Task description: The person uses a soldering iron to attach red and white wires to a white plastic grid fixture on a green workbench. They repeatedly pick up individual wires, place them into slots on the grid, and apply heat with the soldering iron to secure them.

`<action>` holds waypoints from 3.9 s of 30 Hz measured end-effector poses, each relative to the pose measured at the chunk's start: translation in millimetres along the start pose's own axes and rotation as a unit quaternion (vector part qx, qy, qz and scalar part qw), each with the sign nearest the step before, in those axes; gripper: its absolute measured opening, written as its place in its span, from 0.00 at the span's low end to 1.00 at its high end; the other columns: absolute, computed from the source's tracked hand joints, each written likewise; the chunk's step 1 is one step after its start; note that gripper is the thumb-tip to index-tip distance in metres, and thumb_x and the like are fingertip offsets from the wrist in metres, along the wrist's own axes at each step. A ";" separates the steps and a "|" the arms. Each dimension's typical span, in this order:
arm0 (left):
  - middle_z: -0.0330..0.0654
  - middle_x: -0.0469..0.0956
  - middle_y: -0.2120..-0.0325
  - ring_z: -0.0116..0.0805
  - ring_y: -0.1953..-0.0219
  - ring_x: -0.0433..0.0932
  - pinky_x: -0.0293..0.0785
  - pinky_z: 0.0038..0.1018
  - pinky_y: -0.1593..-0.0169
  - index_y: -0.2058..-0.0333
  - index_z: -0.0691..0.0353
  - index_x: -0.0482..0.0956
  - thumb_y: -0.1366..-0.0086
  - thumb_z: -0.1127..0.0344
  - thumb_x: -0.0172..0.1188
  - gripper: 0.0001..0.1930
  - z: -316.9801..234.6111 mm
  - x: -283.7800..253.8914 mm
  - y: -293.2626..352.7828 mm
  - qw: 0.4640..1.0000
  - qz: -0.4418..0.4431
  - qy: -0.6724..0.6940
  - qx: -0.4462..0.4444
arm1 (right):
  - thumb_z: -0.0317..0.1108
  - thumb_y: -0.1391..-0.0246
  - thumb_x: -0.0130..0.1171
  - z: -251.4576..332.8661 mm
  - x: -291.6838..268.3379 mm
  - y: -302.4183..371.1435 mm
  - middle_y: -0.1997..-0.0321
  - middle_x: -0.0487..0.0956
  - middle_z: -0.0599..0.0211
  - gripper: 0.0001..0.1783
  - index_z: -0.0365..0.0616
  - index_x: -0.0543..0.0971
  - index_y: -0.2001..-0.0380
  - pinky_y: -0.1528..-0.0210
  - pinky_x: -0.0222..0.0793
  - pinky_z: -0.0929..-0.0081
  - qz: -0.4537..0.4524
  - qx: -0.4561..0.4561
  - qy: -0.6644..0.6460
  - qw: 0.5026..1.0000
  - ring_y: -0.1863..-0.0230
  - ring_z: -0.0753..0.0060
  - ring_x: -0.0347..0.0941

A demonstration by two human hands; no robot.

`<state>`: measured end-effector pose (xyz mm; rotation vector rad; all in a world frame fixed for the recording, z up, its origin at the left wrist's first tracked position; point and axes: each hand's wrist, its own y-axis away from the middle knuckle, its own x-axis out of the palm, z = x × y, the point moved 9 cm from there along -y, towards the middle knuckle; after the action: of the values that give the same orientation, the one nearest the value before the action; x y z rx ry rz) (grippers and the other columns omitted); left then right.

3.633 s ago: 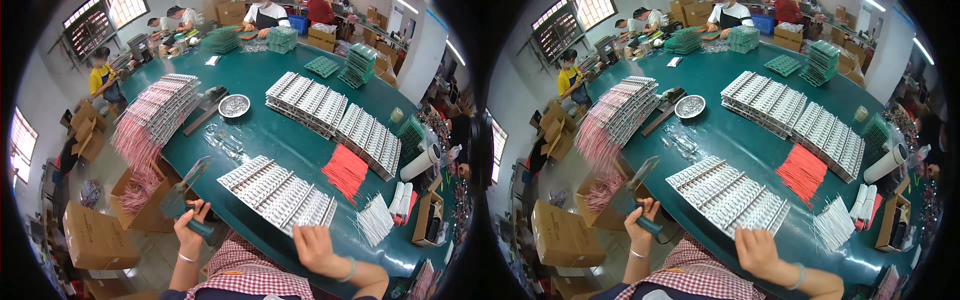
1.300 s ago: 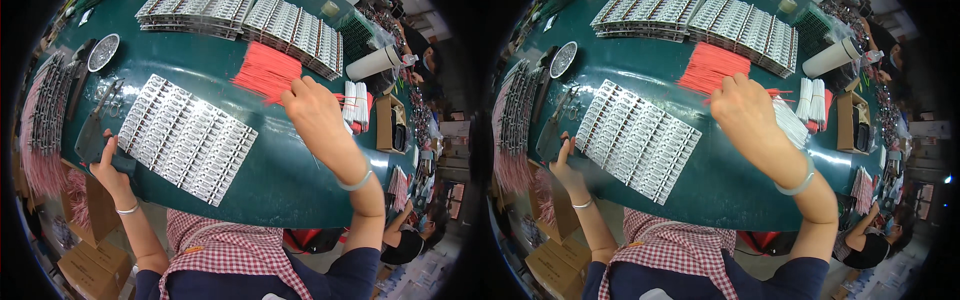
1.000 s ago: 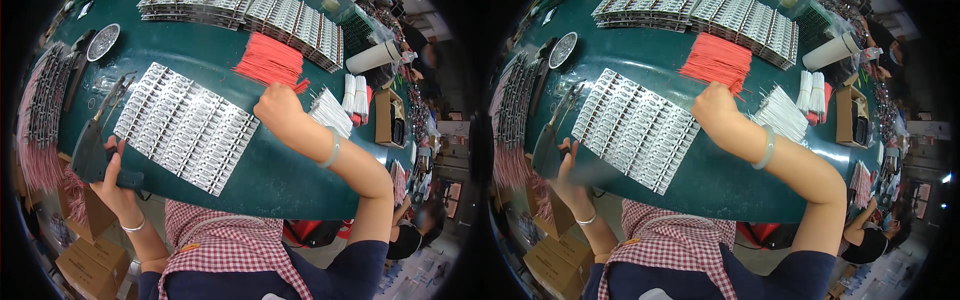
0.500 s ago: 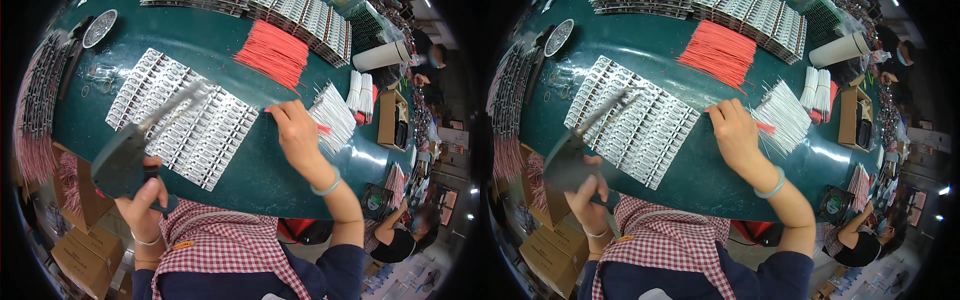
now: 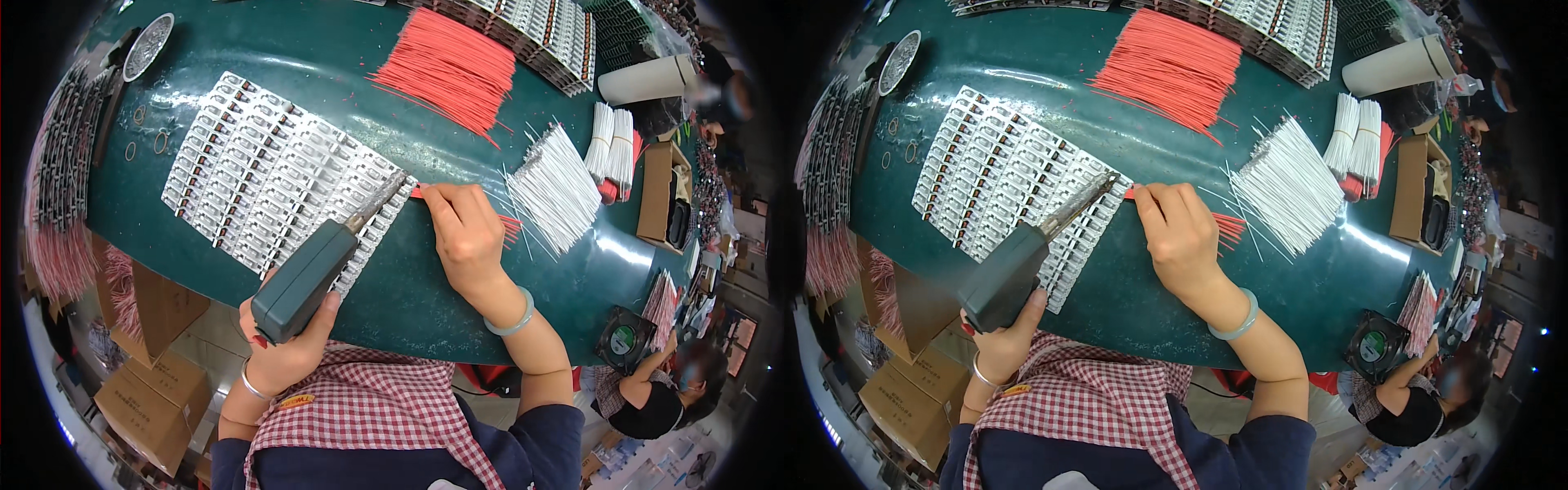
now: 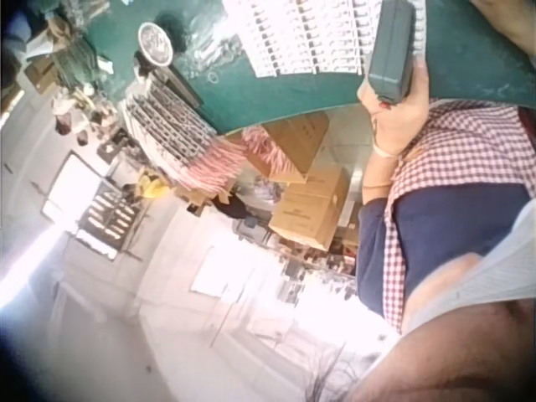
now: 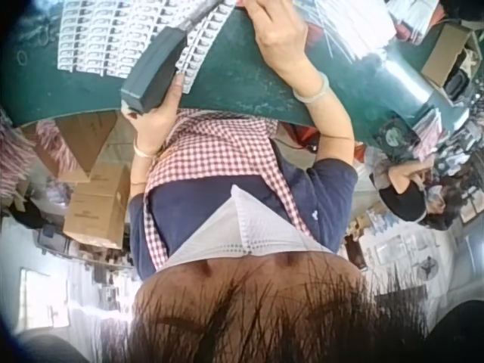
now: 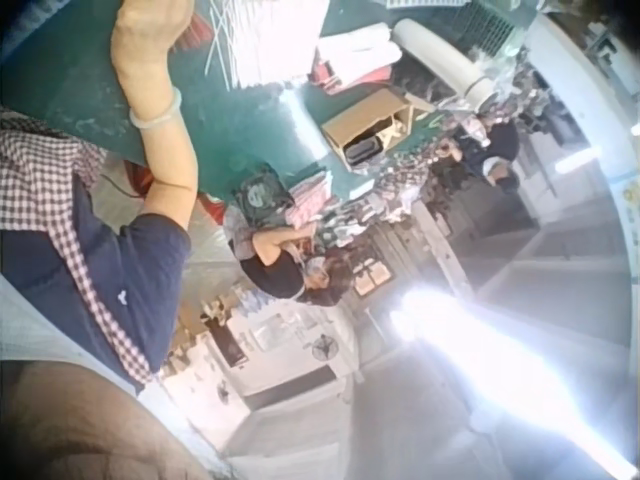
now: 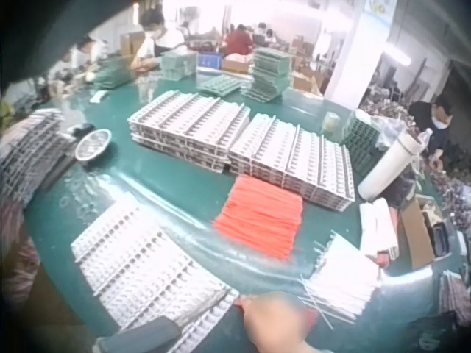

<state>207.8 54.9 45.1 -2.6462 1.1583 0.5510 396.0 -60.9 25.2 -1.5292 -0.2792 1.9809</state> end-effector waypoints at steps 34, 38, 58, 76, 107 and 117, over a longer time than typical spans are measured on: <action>0.42 0.79 0.70 0.28 0.74 0.77 0.72 0.24 0.70 0.62 0.69 0.84 0.40 0.75 0.69 0.07 -4.2 16.5 -8.2 0.999 0.038 -0.017 -0.019 | 0.20 0.60 0.61 -4.3 3.5 1.0 0.62 0.79 0.59 0.19 0.32 0.81 0.59 0.66 0.73 0.68 -0.001 0.020 -0.011 1.000 0.66 0.61 0.74; 0.42 0.79 0.70 0.29 0.74 0.77 0.72 0.24 0.70 0.62 0.69 0.84 0.40 0.75 0.69 0.08 -3.8 17.3 -8.3 0.999 0.037 -0.014 -0.014 | 0.20 0.60 0.61 -3.2 3.3 1.1 0.62 0.79 0.58 0.19 0.31 0.81 0.60 0.67 0.72 0.69 -0.005 0.016 -0.002 1.000 0.66 0.61 0.74; 0.41 0.80 0.71 0.28 0.73 0.78 0.73 0.24 0.69 0.62 0.69 0.83 0.42 0.77 0.69 0.09 -3.1 19.7 -7.5 0.998 0.051 -0.026 -0.024 | 0.20 0.61 0.61 1.9 3.5 0.3 0.63 0.78 0.56 0.19 0.30 0.81 0.60 0.68 0.73 0.70 -0.004 -0.008 0.034 0.999 0.68 0.62 0.73; 0.45 0.84 0.69 0.34 0.72 0.83 0.78 0.27 0.65 0.59 0.67 0.85 0.42 0.72 0.70 0.12 19.3 3.9 15.7 0.996 0.013 -0.025 -0.082 | 0.21 0.63 0.63 7.3 -7.9 5.1 0.62 0.80 0.56 0.20 0.30 0.81 0.60 0.67 0.73 0.69 -0.048 -0.017 0.012 0.999 0.65 0.60 0.77; 0.46 0.81 0.69 0.32 0.74 0.80 0.75 0.25 0.69 0.59 0.70 0.84 0.43 0.76 0.70 0.13 9.2 -0.3 16.8 0.999 0.017 -0.032 -0.027 | 0.22 0.60 0.63 15.8 3.2 5.0 0.65 0.78 0.57 0.17 0.29 0.80 0.62 0.68 0.72 0.71 -0.008 -0.018 0.034 0.999 0.68 0.63 0.74; 0.46 0.82 0.67 0.32 0.72 0.81 0.76 0.24 0.67 0.59 0.70 0.84 0.43 0.76 0.70 0.12 13.4 -2.3 23.1 0.999 0.026 -0.024 -0.040 | 0.21 0.61 0.63 23.5 -5.6 11.5 0.62 0.80 0.54 0.18 0.28 0.81 0.61 0.67 0.74 0.70 -0.033 -0.031 -0.002 0.999 0.66 0.60 0.77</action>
<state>185.9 45.2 33.1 -2.6592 1.2194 0.6797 371.1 -68.7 31.1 -1.5342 -0.3906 1.9396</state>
